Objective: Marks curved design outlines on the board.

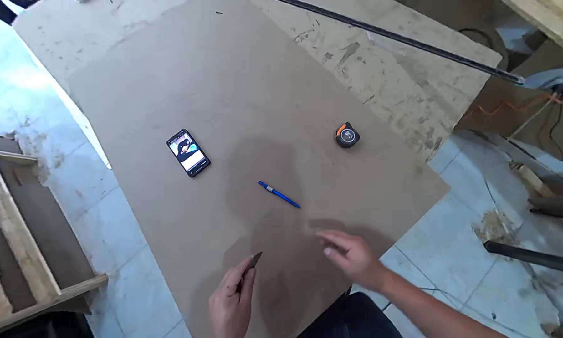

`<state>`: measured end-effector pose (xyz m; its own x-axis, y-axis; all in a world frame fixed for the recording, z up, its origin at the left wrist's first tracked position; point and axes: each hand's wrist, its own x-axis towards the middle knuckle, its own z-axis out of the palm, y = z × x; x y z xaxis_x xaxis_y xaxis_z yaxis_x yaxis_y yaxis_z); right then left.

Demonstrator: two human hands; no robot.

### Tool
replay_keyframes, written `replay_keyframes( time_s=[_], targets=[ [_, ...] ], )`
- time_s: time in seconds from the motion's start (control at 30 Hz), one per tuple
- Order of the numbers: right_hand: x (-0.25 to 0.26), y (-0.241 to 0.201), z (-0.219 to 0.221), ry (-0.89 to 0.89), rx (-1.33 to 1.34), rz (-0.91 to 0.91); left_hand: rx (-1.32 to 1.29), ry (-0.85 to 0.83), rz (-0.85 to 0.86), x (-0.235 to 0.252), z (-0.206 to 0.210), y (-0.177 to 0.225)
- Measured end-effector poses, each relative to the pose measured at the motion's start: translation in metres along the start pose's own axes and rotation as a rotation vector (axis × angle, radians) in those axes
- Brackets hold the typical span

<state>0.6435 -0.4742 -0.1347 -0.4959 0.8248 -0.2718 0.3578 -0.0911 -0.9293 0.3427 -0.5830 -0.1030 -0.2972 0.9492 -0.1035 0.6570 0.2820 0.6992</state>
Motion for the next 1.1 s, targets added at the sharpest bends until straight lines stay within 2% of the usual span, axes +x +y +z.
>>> replay_keyframes(
  time_s=[0.07,0.13,0.27,0.4,0.47,0.53,0.6,0.7,0.87,0.97,1.1],
  targets=[
    [0.031,-0.009,-0.061,0.144,-0.022,-0.022,0.109,0.054,0.084,0.044,0.018,0.014],
    [0.075,-0.02,-0.118,0.263,-0.059,-0.069,0.166,0.041,0.13,0.097,0.04,0.024],
    [0.227,-0.041,-0.201,0.325,-0.019,-0.244,0.246,0.109,0.109,0.194,0.083,0.043],
    [0.419,-0.035,-0.216,0.197,0.158,-0.396,0.379,0.239,0.086,0.263,0.115,0.05],
    [0.485,-0.02,-0.203,0.121,0.208,-0.41,0.442,0.267,0.054,0.285,0.124,0.05],
    [0.505,-0.014,-0.201,0.075,0.171,-0.407,0.475,0.306,0.032,0.308,0.129,0.051],
    [0.502,-0.013,-0.203,0.068,0.112,-0.394,0.487,0.322,0.007,0.32,0.131,0.057],
    [0.505,-0.017,-0.202,0.13,0.038,-0.412,0.521,0.36,0.033,0.338,0.131,0.059],
    [0.505,-0.017,-0.195,0.168,0.01,-0.379,0.558,0.358,0.133,0.336,0.138,0.058],
    [0.506,-0.017,-0.195,0.163,0.014,-0.373,0.582,0.359,0.125,0.34,0.135,0.056],
    [0.507,-0.017,-0.197,0.162,0.022,-0.363,0.561,0.31,0.168,0.321,0.137,0.06]
  ],
)
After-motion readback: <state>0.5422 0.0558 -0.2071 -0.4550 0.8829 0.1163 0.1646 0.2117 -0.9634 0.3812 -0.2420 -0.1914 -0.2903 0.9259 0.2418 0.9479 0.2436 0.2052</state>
